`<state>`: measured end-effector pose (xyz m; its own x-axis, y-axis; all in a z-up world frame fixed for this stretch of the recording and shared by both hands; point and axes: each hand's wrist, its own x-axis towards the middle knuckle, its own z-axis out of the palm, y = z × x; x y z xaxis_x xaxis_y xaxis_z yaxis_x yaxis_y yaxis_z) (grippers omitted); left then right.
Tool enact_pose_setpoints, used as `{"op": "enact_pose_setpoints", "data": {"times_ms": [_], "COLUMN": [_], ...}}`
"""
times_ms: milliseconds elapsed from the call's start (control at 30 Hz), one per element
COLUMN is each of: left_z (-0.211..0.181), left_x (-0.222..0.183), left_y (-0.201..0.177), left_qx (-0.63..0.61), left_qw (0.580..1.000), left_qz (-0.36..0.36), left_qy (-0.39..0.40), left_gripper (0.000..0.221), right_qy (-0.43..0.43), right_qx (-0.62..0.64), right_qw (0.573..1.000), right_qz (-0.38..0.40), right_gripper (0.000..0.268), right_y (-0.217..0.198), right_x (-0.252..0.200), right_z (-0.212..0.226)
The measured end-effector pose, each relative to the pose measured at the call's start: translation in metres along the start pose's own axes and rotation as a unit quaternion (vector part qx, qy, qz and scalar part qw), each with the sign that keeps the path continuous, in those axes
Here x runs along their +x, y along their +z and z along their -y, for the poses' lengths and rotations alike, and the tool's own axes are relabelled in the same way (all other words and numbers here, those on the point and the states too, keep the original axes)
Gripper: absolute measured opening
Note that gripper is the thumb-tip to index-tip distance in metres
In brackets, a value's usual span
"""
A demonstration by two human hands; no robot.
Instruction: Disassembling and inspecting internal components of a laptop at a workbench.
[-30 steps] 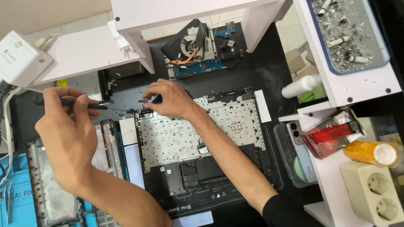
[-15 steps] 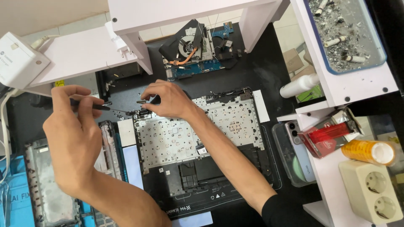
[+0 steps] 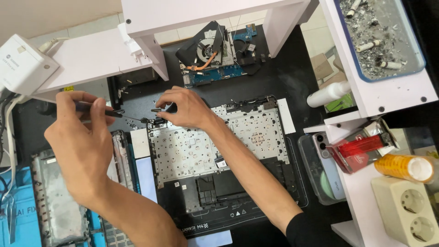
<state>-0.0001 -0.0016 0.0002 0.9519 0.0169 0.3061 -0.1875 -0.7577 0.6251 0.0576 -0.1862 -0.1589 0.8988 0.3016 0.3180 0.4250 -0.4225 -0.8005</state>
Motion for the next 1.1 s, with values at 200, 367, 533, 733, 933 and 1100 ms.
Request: {"op": "enact_pose_setpoints", "data": {"times_ms": [200,367,533,733,933,1100], "left_z": [-0.004,-0.003,-0.007,-0.012,-0.015,-0.012], "left_x": [0.002,-0.002,-0.003,-0.004,-0.005,-0.003], "left_y": [0.000,-0.005,-0.008,-0.012,-0.012,-0.009], "left_qx": [0.015,0.018,0.014,0.018,0.015,0.019], "left_qw": [1.000,0.999,0.999,0.999,0.999,0.999], "left_qz": [0.000,0.025,0.032,0.027,0.045,0.045], "left_qy": [-0.003,0.019,0.012,-0.005,-0.019,-0.021], "left_gripper": [0.015,0.009,0.008,0.007,0.006,0.006], "right_qy": [0.011,0.002,-0.010,-0.012,-0.016,-0.015], "right_qx": [-0.002,0.007,0.011,0.013,0.009,0.007], "right_qw": [1.000,1.000,1.000,1.000,1.000,1.000], "right_qz": [0.013,0.004,-0.002,-0.007,-0.006,-0.006], "right_gripper": [0.021,0.021,0.021,0.021,0.021,0.022], "right_y": [0.003,0.002,0.001,0.000,0.000,0.002], "right_x": [0.002,0.001,0.001,0.000,0.000,0.000], "right_z": [-0.004,-0.002,-0.002,-0.001,-0.001,-0.004]}}
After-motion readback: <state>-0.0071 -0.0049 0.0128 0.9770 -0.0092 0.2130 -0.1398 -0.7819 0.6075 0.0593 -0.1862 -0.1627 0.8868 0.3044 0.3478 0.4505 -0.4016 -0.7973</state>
